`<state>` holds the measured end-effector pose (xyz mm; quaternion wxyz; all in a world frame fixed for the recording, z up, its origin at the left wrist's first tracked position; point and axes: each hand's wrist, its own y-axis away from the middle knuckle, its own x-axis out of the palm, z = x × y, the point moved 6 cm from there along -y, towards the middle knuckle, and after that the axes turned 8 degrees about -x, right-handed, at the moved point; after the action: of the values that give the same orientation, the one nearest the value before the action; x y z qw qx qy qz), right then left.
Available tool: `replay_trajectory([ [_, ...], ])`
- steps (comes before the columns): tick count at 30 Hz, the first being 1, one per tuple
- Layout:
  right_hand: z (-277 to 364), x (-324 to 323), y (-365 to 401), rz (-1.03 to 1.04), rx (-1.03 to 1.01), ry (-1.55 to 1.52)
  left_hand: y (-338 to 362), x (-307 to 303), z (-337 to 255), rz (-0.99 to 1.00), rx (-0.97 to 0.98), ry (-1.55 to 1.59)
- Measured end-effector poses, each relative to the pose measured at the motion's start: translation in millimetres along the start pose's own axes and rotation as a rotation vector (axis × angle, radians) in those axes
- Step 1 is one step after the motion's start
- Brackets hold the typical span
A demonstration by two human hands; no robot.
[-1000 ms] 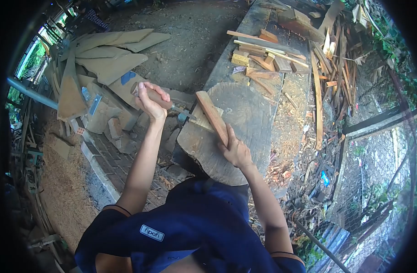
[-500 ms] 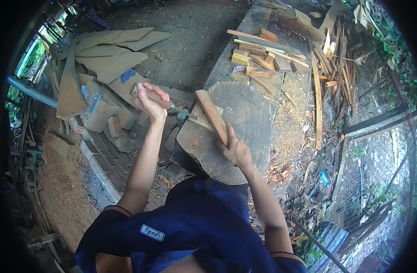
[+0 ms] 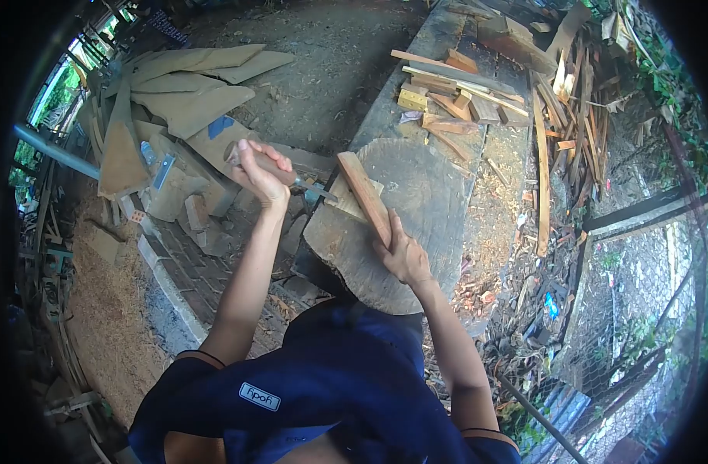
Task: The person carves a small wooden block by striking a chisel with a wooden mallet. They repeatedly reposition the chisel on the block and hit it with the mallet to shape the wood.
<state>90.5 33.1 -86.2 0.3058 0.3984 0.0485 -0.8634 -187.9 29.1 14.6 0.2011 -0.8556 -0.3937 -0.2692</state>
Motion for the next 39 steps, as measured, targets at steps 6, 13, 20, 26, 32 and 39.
replay_trajectory([
  [6, -4.1, -6.7, -6.0, 0.02, -0.032, -0.005, 20.5, 28.2, 1.3, 0.095, 0.228, -0.224],
  [13, 168.4, -145.5, 11.1, -0.27, -0.453, -0.369, 40.5, 34.6, 22.5, 0.099, 0.297, -0.443],
  [20, 197.7, -145.4, 17.4, 0.207, -0.362, 0.396, 54.4, 39.3, 29.4, 0.217, 0.56, -0.761],
  [26, 259.6, -196.5, 60.5, -0.293, -0.803, -0.01, 57.4, 48.4, 11.8, 0.161, 0.49, -0.655],
  [32, 206.6, -174.6, 23.9, 0.075, -0.469, 0.387, 57.7, 51.8, 3.4, 0.127, 0.382, -0.296],
  [39, 201.2, -136.4, 23.4, 0.111, -0.496, 0.344, 50.9, 35.7, 26.8, 0.258, 0.496, -0.597],
])
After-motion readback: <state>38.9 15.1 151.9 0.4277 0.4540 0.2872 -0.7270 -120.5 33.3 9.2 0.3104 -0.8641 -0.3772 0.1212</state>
